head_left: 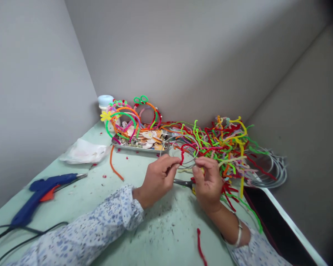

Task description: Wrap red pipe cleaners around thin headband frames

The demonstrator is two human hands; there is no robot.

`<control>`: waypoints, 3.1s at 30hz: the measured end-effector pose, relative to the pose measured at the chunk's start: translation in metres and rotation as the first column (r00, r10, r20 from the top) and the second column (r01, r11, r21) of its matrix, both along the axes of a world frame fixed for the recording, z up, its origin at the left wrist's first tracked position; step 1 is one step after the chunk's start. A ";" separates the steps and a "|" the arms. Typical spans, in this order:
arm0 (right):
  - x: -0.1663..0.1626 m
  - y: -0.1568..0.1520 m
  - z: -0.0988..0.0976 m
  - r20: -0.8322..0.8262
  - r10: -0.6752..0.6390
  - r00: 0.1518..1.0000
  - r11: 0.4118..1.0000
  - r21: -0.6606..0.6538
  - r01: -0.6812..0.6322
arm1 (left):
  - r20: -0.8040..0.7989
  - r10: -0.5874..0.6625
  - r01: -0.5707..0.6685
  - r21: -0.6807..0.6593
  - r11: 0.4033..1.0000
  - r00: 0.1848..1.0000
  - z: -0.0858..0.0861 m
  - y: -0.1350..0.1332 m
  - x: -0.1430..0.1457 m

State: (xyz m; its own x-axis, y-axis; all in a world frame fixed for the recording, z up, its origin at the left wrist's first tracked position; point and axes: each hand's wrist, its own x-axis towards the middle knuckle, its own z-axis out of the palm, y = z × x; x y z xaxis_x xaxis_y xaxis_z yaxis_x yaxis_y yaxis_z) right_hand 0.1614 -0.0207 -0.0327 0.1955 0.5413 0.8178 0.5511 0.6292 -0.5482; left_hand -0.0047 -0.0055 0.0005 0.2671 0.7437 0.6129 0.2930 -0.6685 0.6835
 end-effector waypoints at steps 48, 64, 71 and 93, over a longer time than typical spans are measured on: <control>-0.005 0.006 -0.002 0.219 0.186 0.958 0.978 -0.130 -0.161 | -0.356 0.038 -0.028 0.034 0.999 0.934 -0.027 0.005 -0.003; -0.003 -0.003 0.005 0.310 0.216 0.926 0.971 -0.165 -0.171 | -0.428 -0.002 0.040 0.080 0.996 0.904 -0.030 0.006 -0.004; -0.005 -0.007 0.007 0.442 0.140 0.886 0.988 0.002 -0.157 | -0.376 -0.064 0.079 0.026 0.997 0.924 -0.031 0.006 -0.004; -0.001 0.009 -0.001 0.301 0.172 0.938 0.984 -0.098 -0.149 | -0.257 -0.017 0.005 -0.048 0.999 0.966 -0.026 0.006 -0.002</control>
